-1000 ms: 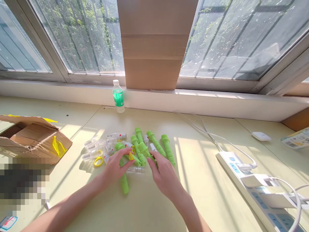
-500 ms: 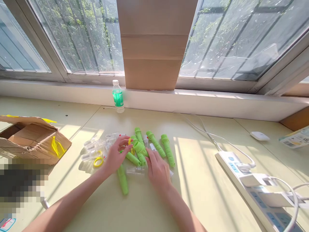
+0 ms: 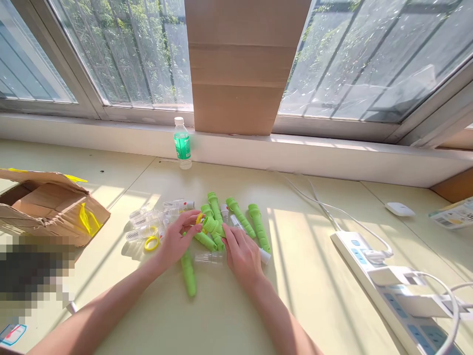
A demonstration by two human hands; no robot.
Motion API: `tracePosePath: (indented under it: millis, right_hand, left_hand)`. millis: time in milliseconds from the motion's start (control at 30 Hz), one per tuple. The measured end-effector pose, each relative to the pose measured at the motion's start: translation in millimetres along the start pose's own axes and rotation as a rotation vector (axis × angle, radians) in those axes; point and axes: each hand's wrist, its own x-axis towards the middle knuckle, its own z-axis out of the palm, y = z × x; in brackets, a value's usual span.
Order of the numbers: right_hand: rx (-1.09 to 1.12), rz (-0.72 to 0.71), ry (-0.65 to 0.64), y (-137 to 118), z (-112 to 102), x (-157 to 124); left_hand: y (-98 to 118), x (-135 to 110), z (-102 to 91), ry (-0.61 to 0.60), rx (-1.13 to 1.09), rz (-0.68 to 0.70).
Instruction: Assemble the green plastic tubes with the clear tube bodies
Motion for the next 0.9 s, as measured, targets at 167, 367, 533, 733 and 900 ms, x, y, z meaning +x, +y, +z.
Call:
tracePosePath:
  millis: [167,367,533,733,900]
  right_hand:
    - [0.0,-0.052,-0.009,-3.8,0.0,1.2]
    - [-0.018,-0.058,-0.014,-5.4,-2.0,2.0]
    - [-0.015,-0.05,-0.021,-5.9,-2.2,1.7]
    - [-0.005,-0.039,-0.028,-8.6,-3.2,1.7]
    - [-0.002,-0.024,-0.04,-10.6,-4.9,2.0]
  left_hand:
    - [-0.3,-0.8,0.2,0.008,0.035,0.046]
    - [4.6,-3.3,-1.9,-0.039,0.224,0.13]
    - [8.9,-6.5,-0.6,-0.053,0.247,0.128]
    - [4.5,-9.4,2.5,-0.079,0.318,0.122]
    - [3.9,-10.3,3.9,-0.056,0.249,0.102]
